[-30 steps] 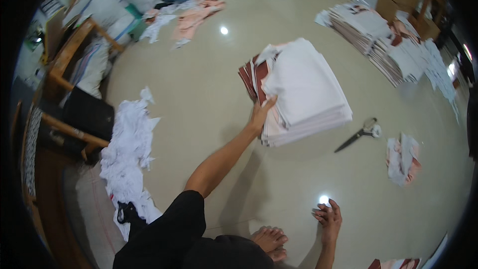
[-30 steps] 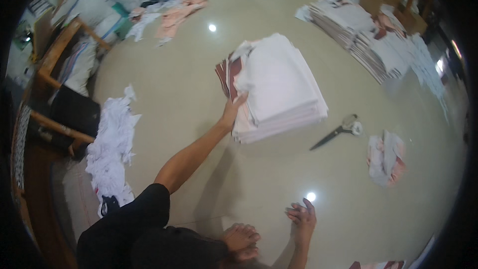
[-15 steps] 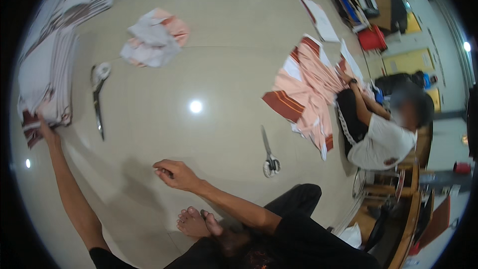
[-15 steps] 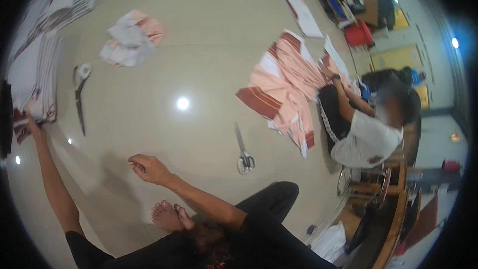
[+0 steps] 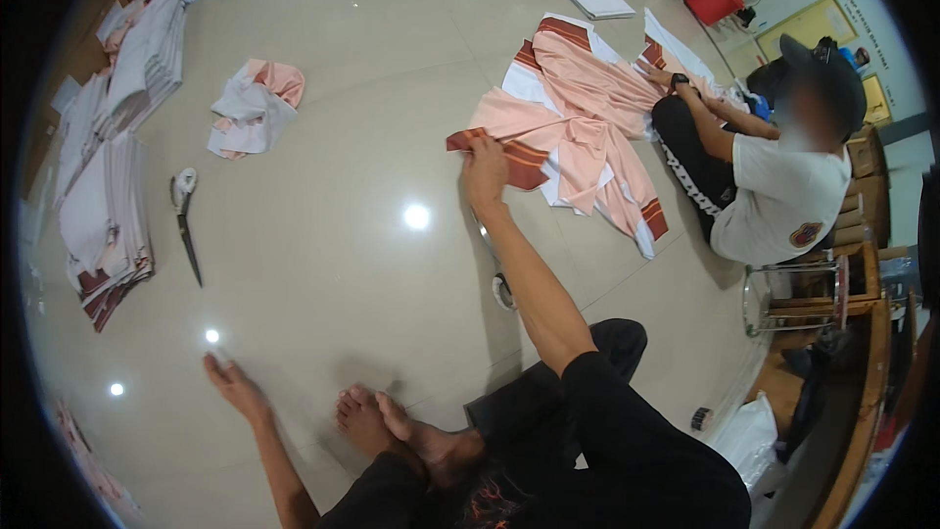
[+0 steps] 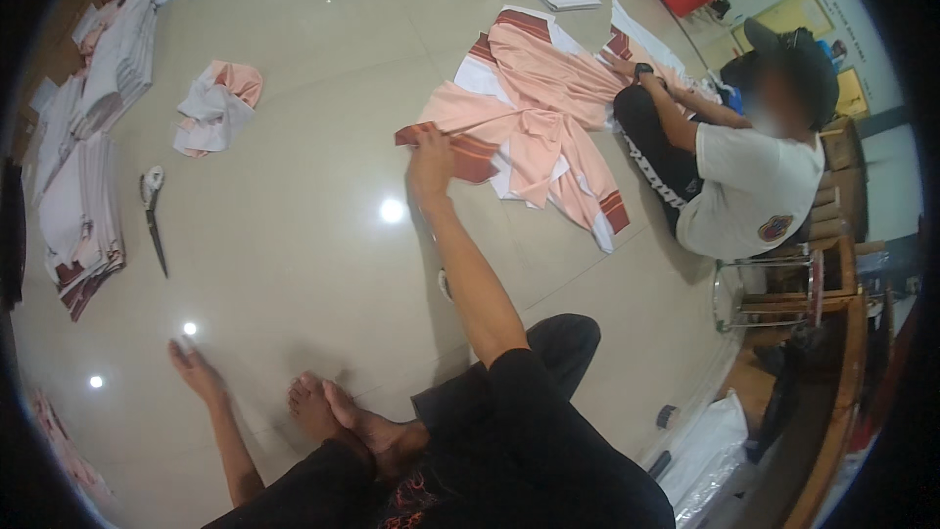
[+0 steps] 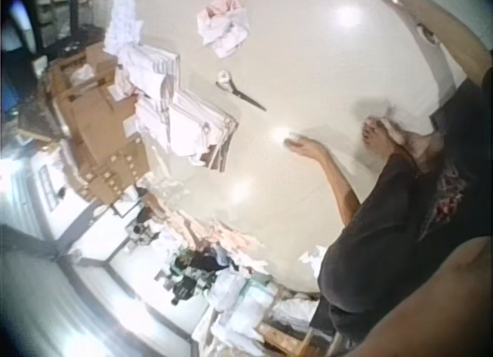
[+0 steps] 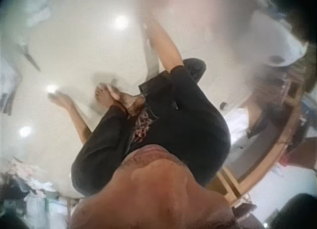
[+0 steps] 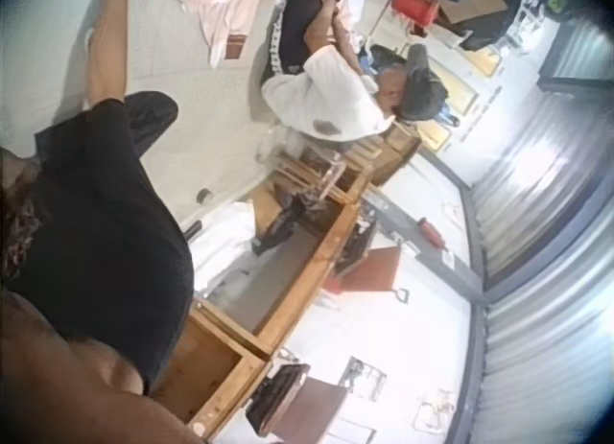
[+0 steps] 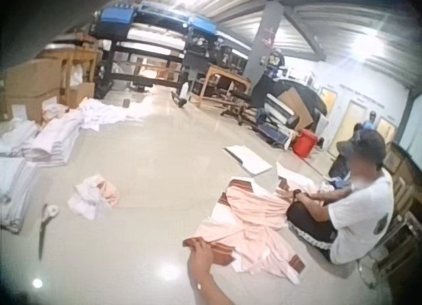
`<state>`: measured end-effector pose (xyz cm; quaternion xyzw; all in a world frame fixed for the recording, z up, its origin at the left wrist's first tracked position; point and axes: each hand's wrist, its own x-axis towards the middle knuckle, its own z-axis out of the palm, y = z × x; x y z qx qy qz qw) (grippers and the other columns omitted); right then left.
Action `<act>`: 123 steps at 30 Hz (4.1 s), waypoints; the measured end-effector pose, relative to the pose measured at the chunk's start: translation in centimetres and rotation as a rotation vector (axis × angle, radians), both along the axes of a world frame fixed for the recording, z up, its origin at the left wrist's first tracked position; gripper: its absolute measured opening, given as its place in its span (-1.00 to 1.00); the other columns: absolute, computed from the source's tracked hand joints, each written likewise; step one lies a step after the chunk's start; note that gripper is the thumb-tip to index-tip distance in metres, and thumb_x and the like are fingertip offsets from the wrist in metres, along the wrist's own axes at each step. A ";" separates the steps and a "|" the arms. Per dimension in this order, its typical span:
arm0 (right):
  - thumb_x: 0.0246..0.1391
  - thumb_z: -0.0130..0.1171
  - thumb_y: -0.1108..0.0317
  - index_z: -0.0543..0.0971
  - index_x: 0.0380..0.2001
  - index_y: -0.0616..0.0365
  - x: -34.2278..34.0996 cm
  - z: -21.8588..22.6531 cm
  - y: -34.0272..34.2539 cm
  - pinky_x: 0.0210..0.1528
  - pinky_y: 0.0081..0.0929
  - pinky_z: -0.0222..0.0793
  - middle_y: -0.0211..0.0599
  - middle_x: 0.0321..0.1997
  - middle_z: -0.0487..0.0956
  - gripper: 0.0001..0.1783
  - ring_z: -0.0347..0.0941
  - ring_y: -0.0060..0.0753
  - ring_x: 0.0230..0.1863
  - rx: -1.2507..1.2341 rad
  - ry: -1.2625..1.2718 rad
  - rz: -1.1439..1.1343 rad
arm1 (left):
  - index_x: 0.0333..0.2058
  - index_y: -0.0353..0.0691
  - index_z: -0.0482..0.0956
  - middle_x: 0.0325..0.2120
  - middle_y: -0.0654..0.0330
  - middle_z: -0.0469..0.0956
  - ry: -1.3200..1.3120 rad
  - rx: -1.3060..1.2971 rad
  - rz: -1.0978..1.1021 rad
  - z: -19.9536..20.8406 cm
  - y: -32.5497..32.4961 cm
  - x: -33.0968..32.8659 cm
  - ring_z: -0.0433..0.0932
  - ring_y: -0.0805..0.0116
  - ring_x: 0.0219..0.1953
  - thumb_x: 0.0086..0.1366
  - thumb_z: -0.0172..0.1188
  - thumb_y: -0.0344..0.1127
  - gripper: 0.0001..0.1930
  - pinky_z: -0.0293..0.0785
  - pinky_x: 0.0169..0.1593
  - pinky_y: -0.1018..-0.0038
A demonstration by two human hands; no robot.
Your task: The person sits on the floor and uses shears to cut large pieces of light pink and white fabric. They repeatedly fold the fabric, cut along the edges, and stack the cut pieces into a pile.
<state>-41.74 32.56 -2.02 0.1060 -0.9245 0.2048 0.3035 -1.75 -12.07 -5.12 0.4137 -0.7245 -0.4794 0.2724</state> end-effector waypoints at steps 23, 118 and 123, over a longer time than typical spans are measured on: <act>0.21 0.28 0.09 0.53 -0.01 0.26 26.7 4.9 -12.6 -0.15 -0.17 0.50 -0.07 -0.15 0.64 -0.53 0.60 -0.06 -0.23 -0.199 -0.885 0.442 | 0.07 -0.33 0.47 -0.38 0.07 0.64 -0.254 0.214 -0.434 5.0 13.6 1.8 0.63 0.12 -0.39 0.33 0.26 -0.28 -0.60 0.52 -0.27 0.26; -0.02 -0.03 0.73 0.69 -0.08 0.28 13.2 19.0 9.9 0.37 -0.37 0.19 -0.16 0.06 0.60 -0.54 0.45 -0.23 0.23 -0.413 -0.366 0.539 | -0.06 -0.31 0.63 -0.26 0.27 0.66 0.313 0.488 -0.274 20.3 0.1 -0.8 0.60 0.55 -0.25 0.41 0.27 -0.27 -0.75 0.56 -0.11 0.54; -0.15 -0.10 0.77 0.71 -0.15 0.29 11.1 10.6 10.6 0.40 -0.29 0.20 -0.07 0.10 0.61 -0.47 0.44 -0.13 0.27 -0.382 -0.552 0.474 | -0.09 -0.30 0.64 -0.33 0.28 0.66 0.046 0.560 -0.290 10.2 2.6 -0.3 0.58 0.56 -0.33 0.40 0.28 -0.25 -0.76 0.57 -0.25 0.53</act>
